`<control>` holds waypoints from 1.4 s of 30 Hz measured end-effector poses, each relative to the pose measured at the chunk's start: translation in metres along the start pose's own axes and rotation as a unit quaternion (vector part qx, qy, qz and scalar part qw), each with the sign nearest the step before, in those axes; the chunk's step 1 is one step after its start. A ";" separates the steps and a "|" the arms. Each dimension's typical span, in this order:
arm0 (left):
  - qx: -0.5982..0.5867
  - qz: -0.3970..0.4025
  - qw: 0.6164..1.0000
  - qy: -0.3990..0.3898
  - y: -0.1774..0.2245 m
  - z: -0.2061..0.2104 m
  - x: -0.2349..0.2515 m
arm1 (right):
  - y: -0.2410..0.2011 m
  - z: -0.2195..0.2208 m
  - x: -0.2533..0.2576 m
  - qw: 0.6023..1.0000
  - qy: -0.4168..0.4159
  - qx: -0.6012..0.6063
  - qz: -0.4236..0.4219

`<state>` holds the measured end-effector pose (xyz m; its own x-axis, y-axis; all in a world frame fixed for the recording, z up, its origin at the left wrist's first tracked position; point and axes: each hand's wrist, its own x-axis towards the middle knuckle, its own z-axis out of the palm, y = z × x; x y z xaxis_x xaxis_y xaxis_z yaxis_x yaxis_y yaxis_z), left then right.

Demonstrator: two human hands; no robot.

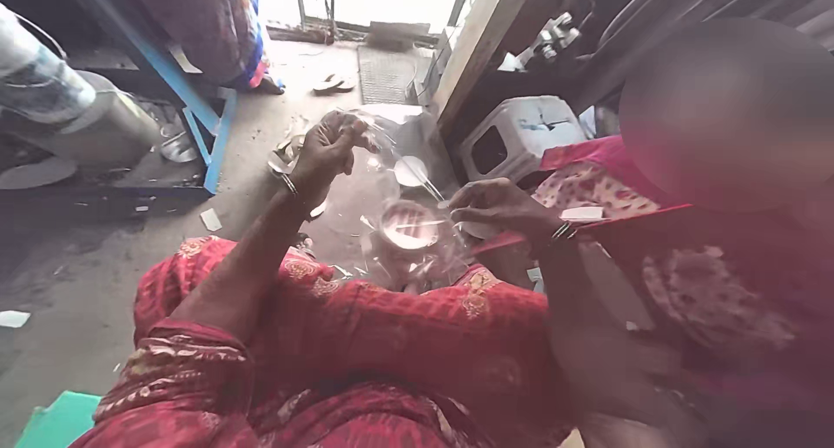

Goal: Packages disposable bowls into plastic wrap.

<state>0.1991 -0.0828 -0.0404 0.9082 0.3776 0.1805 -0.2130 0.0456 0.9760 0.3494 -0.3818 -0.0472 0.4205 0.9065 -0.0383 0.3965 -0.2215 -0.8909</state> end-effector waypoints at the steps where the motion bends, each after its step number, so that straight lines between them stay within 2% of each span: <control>1: -0.013 -0.023 0.999 0.022 0.001 -0.003 0.001 | 0.005 0.005 0.006 1.000 0.011 -0.002 0.020; 4: -0.018 -0.092 0.993 0.075 0.003 -0.014 0.011 | 0.005 0.016 0.021 0.992 0.096 0.045 0.073; 5: -0.004 -0.108 0.991 0.078 0.002 -0.018 0.015 | 0.015 0.013 0.026 0.988 0.119 0.077 0.065; 9: 0.069 -0.167 0.984 0.007 -0.002 -0.029 0.021 | 0.028 0.002 0.030 0.951 0.243 0.184 0.046; 13: 0.056 -0.197 0.978 -0.045 -0.010 -0.028 0.021 | 0.022 -0.011 0.023 0.919 0.341 0.196 0.033; 17: 0.076 -0.211 0.974 0.016 -0.001 -0.021 0.014 | 0.029 -0.023 0.011 0.931 0.308 0.188 0.046; 21: 0.066 -0.187 0.978 0.062 0.004 -0.018 0.013 | 0.039 -0.029 0.001 0.939 0.261 0.215 0.068; 26: -0.039 -0.144 0.985 0.088 -0.001 -0.036 0.017 | 0.042 -0.029 0.002 0.935 0.186 0.291 0.080; 31: -0.129 -0.109 0.977 0.127 -0.003 -0.051 0.021 | 0.050 -0.016 0.013 0.929 0.137 0.339 0.059; 33: -0.153 -0.102 0.975 0.123 -0.003 -0.054 0.019 | 0.047 -0.007 0.018 0.925 0.137 0.350 0.053; 36: -0.158 -0.105 0.976 0.107 -0.003 -0.057 0.014 | 0.041 0.003 0.028 0.912 0.197 0.356 0.051; 38: -0.106 -0.132 0.972 0.160 -0.005 -0.057 0.020 | 0.036 0.005 0.031 0.905 0.242 0.348 0.034; 39: -0.037 -0.146 0.970 0.190 -0.009 -0.059 0.020 | 0.032 0.006 0.030 0.903 0.262 0.338 0.033; 41: 0.194 -0.173 0.939 0.227 -0.020 -0.063 0.020 | 0.018 0.011 0.026 0.912 0.288 0.288 0.050; 42: 0.289 -0.189 0.914 0.214 -0.021 -0.065 0.018 | 0.014 0.013 0.026 0.919 0.297 0.255 0.053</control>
<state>0.1971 -0.0170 -0.0657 0.6277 0.7683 -0.1255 0.4250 -0.2031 0.8821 0.3552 -0.3568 -0.0662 0.8660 0.4997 -0.0182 -0.0422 0.0368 -0.9984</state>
